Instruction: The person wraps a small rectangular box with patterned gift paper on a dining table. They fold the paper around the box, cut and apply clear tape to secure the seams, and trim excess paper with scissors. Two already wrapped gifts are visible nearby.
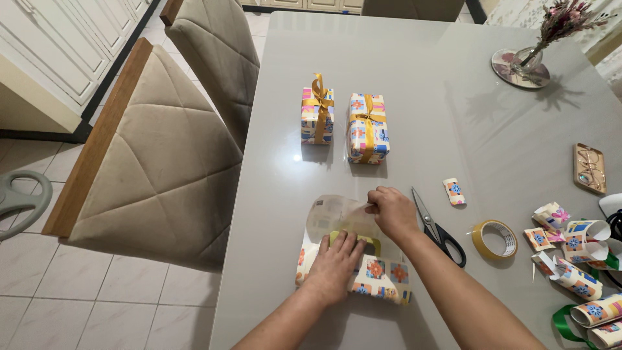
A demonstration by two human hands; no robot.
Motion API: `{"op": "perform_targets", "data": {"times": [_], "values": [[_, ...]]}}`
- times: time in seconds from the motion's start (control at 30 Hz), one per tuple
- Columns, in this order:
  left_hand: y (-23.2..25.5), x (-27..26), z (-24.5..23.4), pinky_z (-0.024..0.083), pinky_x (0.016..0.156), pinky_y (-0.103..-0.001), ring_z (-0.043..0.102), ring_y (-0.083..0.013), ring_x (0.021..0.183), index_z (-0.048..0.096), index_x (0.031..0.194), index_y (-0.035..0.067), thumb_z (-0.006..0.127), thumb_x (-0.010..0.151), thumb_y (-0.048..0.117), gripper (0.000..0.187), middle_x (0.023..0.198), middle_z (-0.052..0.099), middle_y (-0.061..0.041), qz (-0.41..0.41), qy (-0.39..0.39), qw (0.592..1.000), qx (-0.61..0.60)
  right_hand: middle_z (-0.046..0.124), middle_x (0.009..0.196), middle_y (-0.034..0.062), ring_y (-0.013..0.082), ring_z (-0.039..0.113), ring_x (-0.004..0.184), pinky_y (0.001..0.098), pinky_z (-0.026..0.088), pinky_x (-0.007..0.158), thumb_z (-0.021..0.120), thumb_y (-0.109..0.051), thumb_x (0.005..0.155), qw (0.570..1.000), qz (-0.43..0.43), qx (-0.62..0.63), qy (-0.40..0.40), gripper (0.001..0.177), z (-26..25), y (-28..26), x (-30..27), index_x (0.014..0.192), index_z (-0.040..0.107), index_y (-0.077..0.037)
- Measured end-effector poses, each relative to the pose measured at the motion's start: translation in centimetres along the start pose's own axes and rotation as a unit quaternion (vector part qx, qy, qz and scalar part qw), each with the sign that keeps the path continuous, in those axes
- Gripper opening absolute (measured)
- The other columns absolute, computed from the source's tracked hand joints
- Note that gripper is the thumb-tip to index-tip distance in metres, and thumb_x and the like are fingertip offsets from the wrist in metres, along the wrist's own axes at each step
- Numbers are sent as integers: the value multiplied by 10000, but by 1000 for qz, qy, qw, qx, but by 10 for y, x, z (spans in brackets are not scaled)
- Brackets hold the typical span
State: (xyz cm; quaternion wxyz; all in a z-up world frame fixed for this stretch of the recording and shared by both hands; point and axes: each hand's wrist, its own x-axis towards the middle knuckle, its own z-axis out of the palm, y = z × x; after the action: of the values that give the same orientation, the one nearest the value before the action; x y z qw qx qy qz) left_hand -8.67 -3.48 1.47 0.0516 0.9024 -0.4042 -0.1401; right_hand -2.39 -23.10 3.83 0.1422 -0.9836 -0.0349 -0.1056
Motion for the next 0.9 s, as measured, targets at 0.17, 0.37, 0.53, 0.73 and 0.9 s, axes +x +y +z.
{"op": "perform_targets", "data": {"times": [0.17,0.37,0.53,0.73,0.9], "values": [[-12,-4,4,126,1235,-551,175,-352,1531,253,1555,16,828,751,482,1093,1630,235,-189,-18,0,998,-63,642,820,31,272,645,868,418,528,697,741,-111,778,998,-67,-6,15,77,-9,-22,-23,775,665,-109],[-25,-27,25,312,1122,-529,418,-334,1376,470,1465,110,822,842,465,799,1484,444,-155,-51,435,895,-83,617,806,31,269,623,816,405,502,712,675,-12,676,986,-160,-18,39,142,-27,-27,-57,780,647,-106],[-61,-9,0,538,874,-368,655,-203,997,570,1310,136,783,659,150,686,1174,697,-44,-252,368,782,-436,633,798,18,249,634,813,393,483,733,714,-29,734,987,-155,2,45,117,-28,-14,-56,799,677,-119],[-75,-11,-19,546,689,-372,688,-213,716,775,860,114,781,782,74,88,894,748,-38,-265,264,841,-391,704,833,32,238,680,796,377,528,728,794,-96,730,996,-19,89,24,115,-28,27,-55,828,734,-100],[-84,-10,3,601,733,-303,748,-164,809,743,888,36,634,779,-104,209,945,786,-71,-161,293,802,-495,743,830,45,180,704,732,343,547,652,729,33,723,980,120,156,16,133,-19,58,-71,805,755,-69]]}}
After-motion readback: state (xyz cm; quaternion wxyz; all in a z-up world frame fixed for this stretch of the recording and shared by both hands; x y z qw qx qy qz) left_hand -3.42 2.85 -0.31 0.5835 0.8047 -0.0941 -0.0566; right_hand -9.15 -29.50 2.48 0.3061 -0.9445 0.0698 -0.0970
